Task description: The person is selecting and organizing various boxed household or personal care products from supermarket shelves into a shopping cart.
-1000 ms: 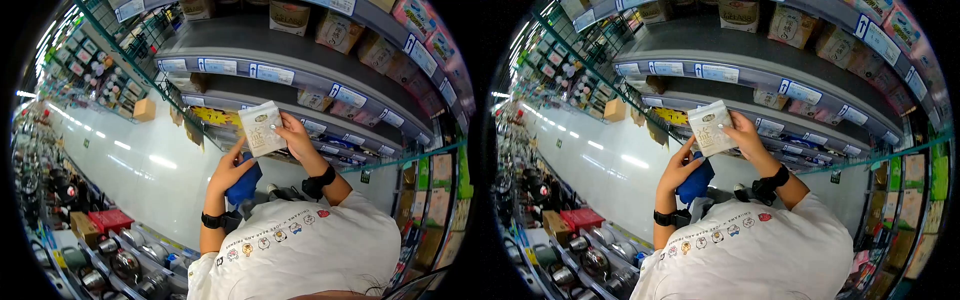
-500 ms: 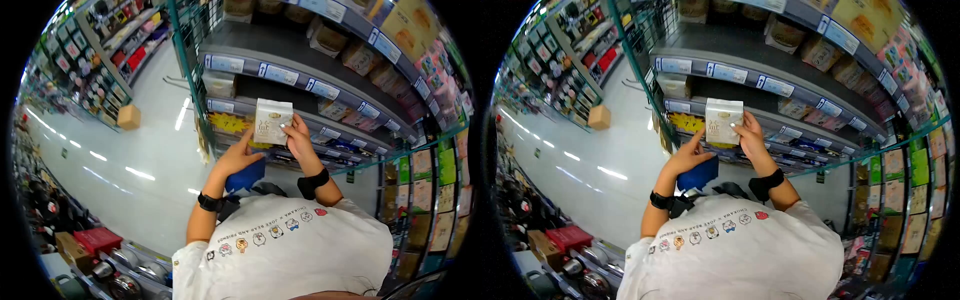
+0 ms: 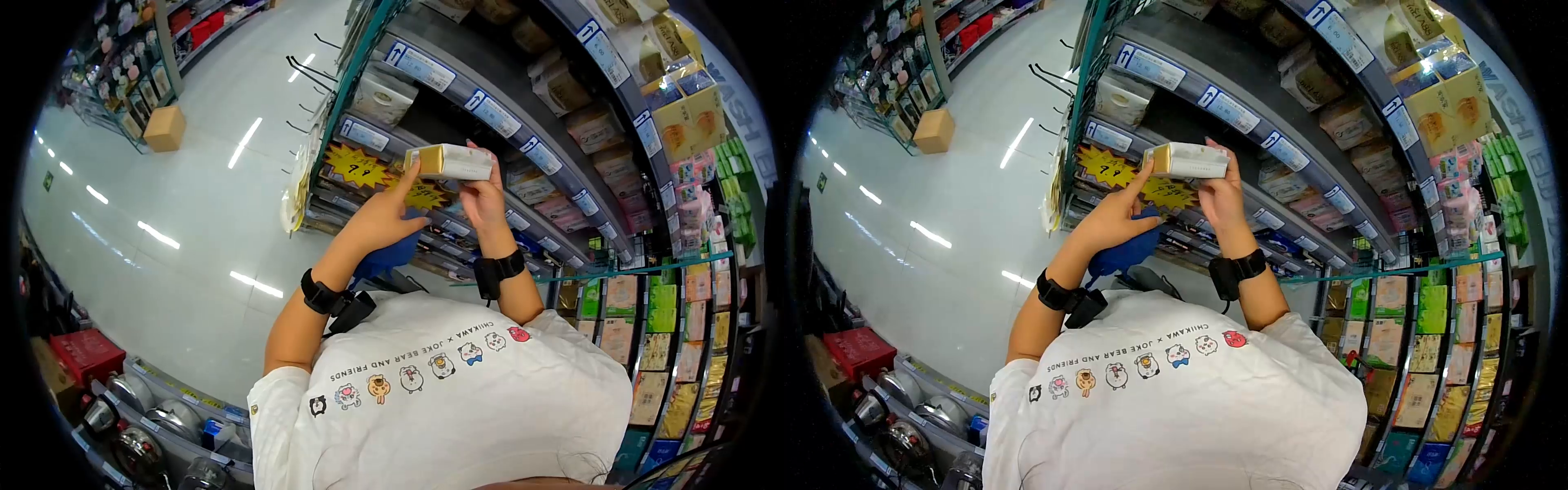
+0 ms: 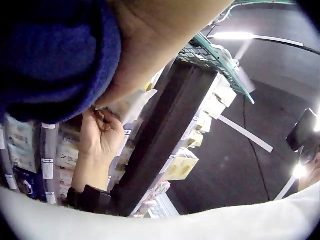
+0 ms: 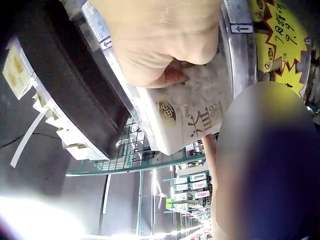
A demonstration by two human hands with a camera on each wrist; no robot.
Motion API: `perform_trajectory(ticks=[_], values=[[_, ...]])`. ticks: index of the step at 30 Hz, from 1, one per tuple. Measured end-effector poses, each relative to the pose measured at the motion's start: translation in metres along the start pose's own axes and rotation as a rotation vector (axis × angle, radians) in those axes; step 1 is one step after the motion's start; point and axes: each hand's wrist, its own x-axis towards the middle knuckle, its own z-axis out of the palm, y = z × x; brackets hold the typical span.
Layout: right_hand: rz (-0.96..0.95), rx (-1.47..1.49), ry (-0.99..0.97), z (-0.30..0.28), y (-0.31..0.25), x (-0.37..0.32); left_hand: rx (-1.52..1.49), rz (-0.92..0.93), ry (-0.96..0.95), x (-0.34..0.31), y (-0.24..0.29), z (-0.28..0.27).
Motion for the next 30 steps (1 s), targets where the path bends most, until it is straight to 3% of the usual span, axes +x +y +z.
perform_trajectory(ticks=[7,10,11,14,15,18,19,23,26,30], values=[[-0.376,-0.701,-0.021,-0.005,0.015,0.021,0.014,0.018,0.089,0.013,-0.005,0.002],[-0.413,-0.851,0.028,-0.019,0.021,0.032,0.013,0.070,0.131,0.026,-0.009,0.008],[-0.414,-0.860,0.056,-0.023,0.023,0.034,0.037,0.011,0.096,0.032,-0.010,0.008],[-0.284,-0.717,0.017,-0.043,0.026,0.048,0.007,0.043,0.126,0.050,-0.010,0.014],[-0.339,-0.741,0.004,-0.047,0.029,0.055,-0.018,0.034,0.116,0.056,-0.011,0.016],[-0.152,-0.635,0.027,-0.054,0.032,0.070,-0.054,0.023,0.130,0.075,-0.016,0.016],[-0.078,-0.826,0.050,-0.058,0.031,0.076,-0.042,0.026,0.150,0.081,-0.019,0.016],[-0.109,-1.407,0.026,-0.049,0.018,0.087,0.010,-0.030,0.212,0.103,-0.016,0.010],[0.103,-1.359,-0.087,-0.061,0.022,0.112,-0.009,-0.019,0.265,0.121,-0.016,0.009],[0.018,-1.353,-0.217,-0.045,0.010,0.130,-0.156,-0.025,0.317,0.142,-0.015,0.013]])
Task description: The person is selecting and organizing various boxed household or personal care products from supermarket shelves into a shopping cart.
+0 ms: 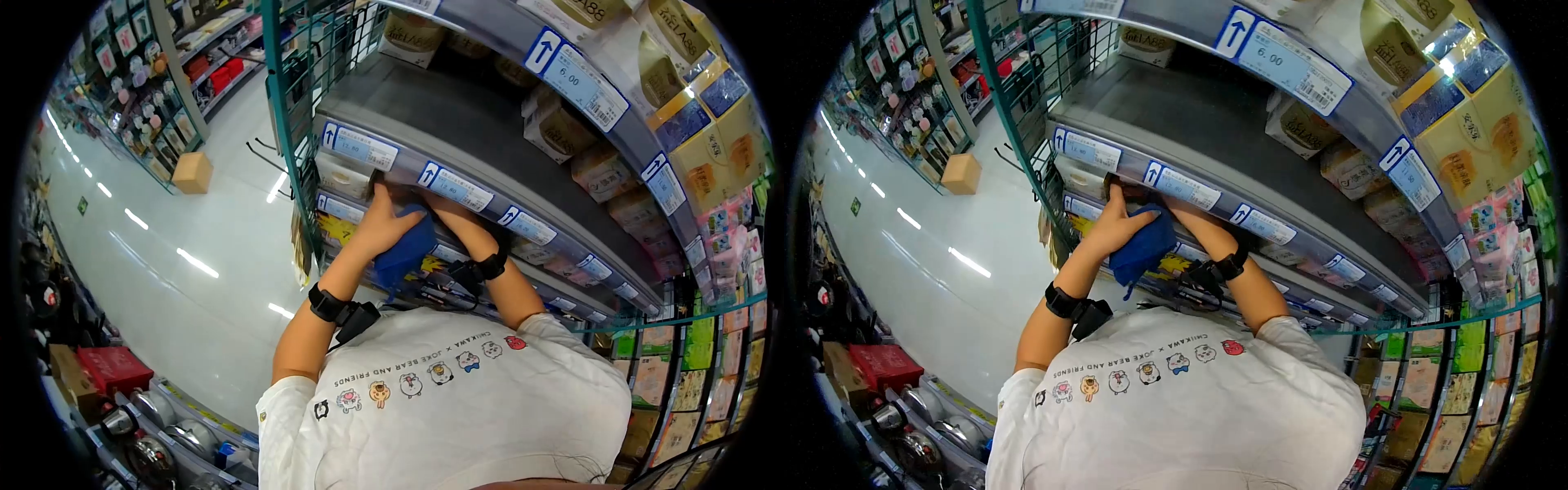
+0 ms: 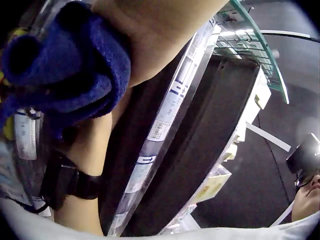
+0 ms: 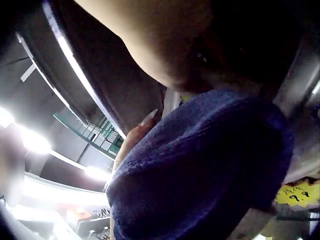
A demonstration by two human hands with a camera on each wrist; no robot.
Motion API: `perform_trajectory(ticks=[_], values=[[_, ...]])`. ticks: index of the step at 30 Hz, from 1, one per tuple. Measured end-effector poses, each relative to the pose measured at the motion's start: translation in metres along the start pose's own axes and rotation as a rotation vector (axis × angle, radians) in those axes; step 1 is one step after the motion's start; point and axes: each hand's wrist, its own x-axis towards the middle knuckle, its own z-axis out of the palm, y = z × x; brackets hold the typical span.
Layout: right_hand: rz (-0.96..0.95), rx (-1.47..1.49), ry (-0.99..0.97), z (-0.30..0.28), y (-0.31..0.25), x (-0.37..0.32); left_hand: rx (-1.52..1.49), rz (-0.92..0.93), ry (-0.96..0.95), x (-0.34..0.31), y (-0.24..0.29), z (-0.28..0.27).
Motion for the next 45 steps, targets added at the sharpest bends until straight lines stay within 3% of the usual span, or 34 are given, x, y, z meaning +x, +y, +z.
perform_trajectory(ticks=[4,6,7,8,10,16,22,23,26,27,31,45], values=[[-0.045,-0.020,0.018,-0.010,0.012,0.000,-0.002,0.110,0.040,0.019,-0.010,0.012],[-0.044,-0.032,0.024,-0.014,0.017,-0.004,-0.084,0.058,0.041,0.023,-0.008,0.018],[-0.041,-0.035,0.028,-0.017,0.018,-0.005,-0.062,-0.032,-0.047,0.027,-0.004,0.016],[-0.037,-0.033,0.032,-0.019,0.021,-0.007,0.079,0.113,0.018,0.040,-0.052,0.023],[-0.026,-0.030,0.040,-0.025,0.025,-0.011,0.074,-0.004,-0.083,0.041,-0.027,0.021],[0.008,-0.027,0.053,-0.037,0.038,-0.020,0.214,0.003,-0.255,0.057,-0.015,0.021],[0.021,-0.041,0.052,-0.040,0.046,-0.022,0.249,0.051,-0.281,0.074,-0.028,0.018],[0.018,-0.045,0.054,-0.039,0.046,-0.019,0.081,-0.028,-0.232,0.072,-0.031,0.018],[0.016,-0.053,0.067,-0.034,0.047,-0.004,0.365,0.105,-0.147,0.077,-0.035,0.008],[0.015,-0.055,0.068,-0.033,0.047,0.001,0.500,0.089,-0.205,0.077,-0.016,0.003],[0.014,-0.073,0.067,-0.028,0.047,0.010,0.456,0.149,-0.191,0.090,-0.014,0.005],[0.026,-0.095,0.083,-0.031,0.054,0.021,0.521,0.062,-0.259,0.110,-0.002,0.011]])
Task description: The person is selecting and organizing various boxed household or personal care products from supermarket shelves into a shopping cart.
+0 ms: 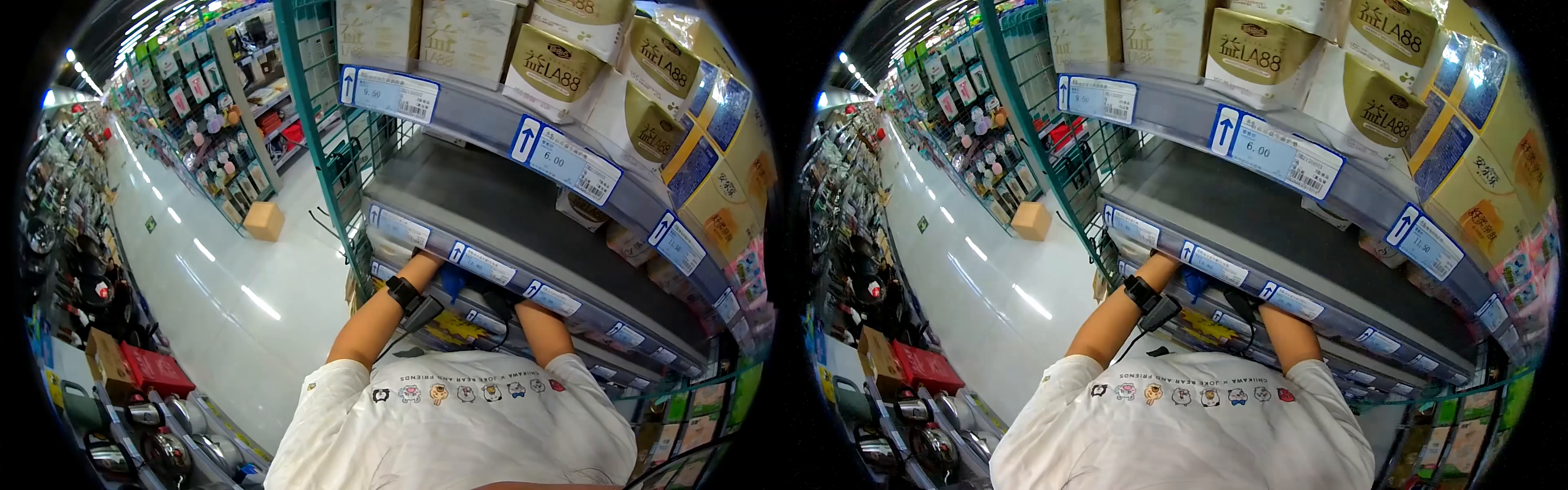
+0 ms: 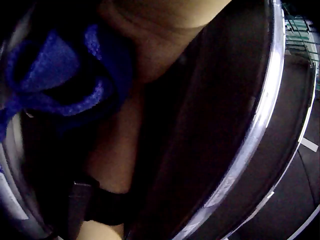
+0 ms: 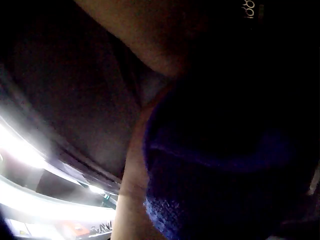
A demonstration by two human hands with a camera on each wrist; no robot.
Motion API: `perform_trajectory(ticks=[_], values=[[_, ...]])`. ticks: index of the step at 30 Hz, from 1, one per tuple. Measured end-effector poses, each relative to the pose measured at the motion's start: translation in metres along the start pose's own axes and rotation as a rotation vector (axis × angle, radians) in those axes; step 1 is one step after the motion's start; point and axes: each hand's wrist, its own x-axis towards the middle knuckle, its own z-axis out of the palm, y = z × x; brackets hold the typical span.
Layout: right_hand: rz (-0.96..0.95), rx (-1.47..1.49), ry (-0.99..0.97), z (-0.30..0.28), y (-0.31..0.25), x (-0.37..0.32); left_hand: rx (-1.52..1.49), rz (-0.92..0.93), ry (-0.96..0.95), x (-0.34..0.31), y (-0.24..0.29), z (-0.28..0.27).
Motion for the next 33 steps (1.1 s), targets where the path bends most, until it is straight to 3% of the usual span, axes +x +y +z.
perform_trajectory(ticks=[6,9,13,14,15,16,19,21,22,24,25,28,30,33], values=[[-0.019,-0.016,0.013,0.014,-0.005,-0.007,-0.031,0.000,0.052,-0.017,0.003,0.001],[-0.018,-0.008,0.050,0.024,-0.009,-0.016,-0.007,0.138,0.279,-0.030,0.002,0.010],[-0.101,0.025,0.197,0.046,-0.017,-0.038,-0.339,0.149,0.444,-0.060,0.002,0.025],[0.079,0.175,0.170,0.023,-0.064,-0.064,-0.353,0.053,0.357,-0.075,0.013,0.016],[-0.057,0.303,0.253,0.024,-0.064,-0.076,-0.350,0.038,0.441,-0.086,0.010,0.027],[0.054,0.302,0.239,0.008,-0.092,-0.098,-0.401,0.088,0.455,-0.099,0.015,0.030],[-0.090,0.259,0.411,0.012,-0.110,-0.159,-0.712,0.157,0.192,-0.143,0.039,0.029],[0.001,0.312,0.486,0.031,-0.101,-0.208,-0.708,0.140,0.097,-0.164,0.028,0.048],[0.072,0.199,0.451,0.040,-0.093,-0.241,-0.770,0.045,0.052,-0.178,0.028,0.059],[0.375,0.114,0.245,0.069,-0.061,-0.320,-0.780,-0.031,0.012,-0.194,0.018,0.080],[0.488,-0.239,0.039,0.086,-0.041,-0.374,-0.806,-0.060,-0.029,-0.204,0.018,0.090],[0.677,-0.385,-1.094,0.098,-0.045,-0.531,-0.847,-0.070,-0.116,-0.225,0.022,0.121],[0.871,0.173,-1.613,0.096,-0.080,-0.592,-0.865,-0.116,-0.182,-0.238,0.025,0.149],[1.082,0.513,-1.541,0.091,-0.112,-0.654,-0.801,-0.112,-0.260,-0.251,0.041,0.178]])
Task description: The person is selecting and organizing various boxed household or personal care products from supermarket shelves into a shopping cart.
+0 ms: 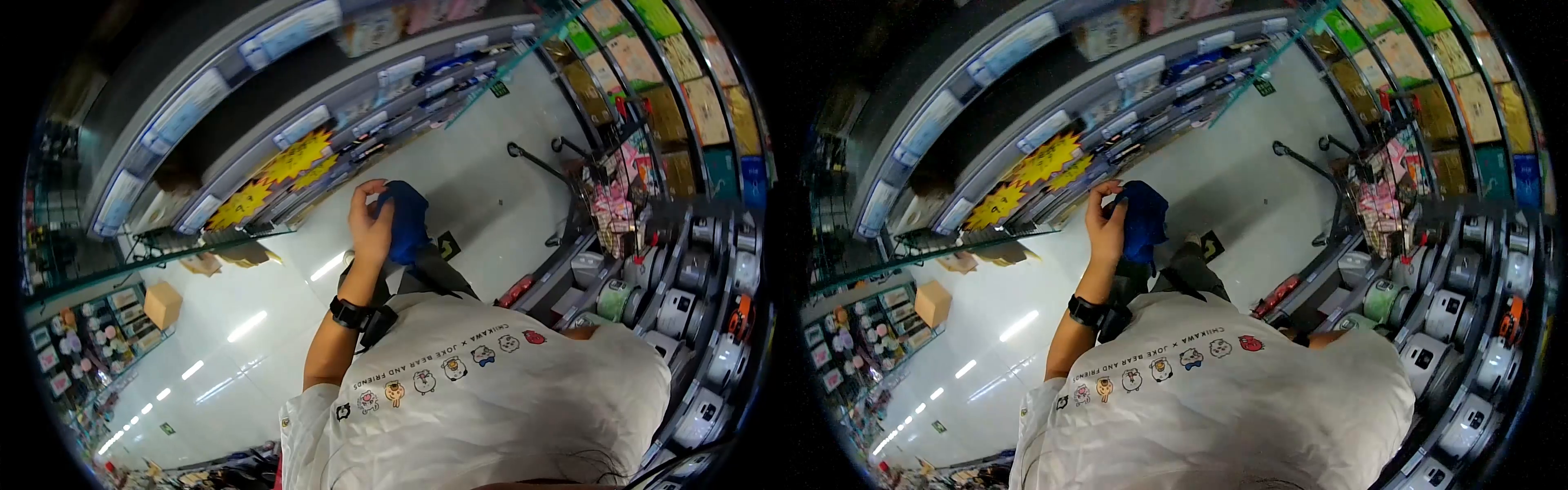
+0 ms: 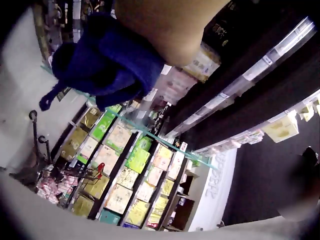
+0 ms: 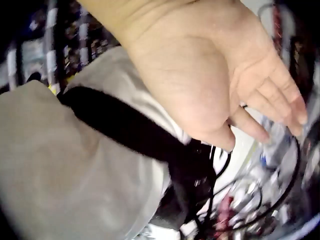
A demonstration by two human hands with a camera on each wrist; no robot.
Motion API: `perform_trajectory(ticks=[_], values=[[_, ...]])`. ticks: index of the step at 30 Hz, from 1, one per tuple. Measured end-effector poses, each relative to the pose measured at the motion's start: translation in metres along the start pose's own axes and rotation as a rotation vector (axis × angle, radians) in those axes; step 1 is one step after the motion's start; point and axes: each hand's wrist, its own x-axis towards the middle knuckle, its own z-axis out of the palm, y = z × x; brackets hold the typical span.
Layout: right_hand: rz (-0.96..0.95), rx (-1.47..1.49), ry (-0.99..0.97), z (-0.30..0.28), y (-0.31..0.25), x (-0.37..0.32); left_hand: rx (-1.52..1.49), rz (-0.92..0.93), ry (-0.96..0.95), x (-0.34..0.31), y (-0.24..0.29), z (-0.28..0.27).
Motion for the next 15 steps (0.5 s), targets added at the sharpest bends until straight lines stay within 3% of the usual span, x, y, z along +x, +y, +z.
perform_trajectory(ticks=[6,13,15], values=[[-0.194,0.472,0.123,0.046,0.053,0.017,0.036,-0.055,-0.162,-0.010,-0.024,0.095],[-0.373,0.867,0.184,0.077,0.104,0.029,0.006,-0.072,-0.443,-0.045,-0.070,0.243],[-0.415,0.957,0.191,0.086,0.116,0.032,0.036,-0.201,-0.534,-0.055,-0.071,0.280]])
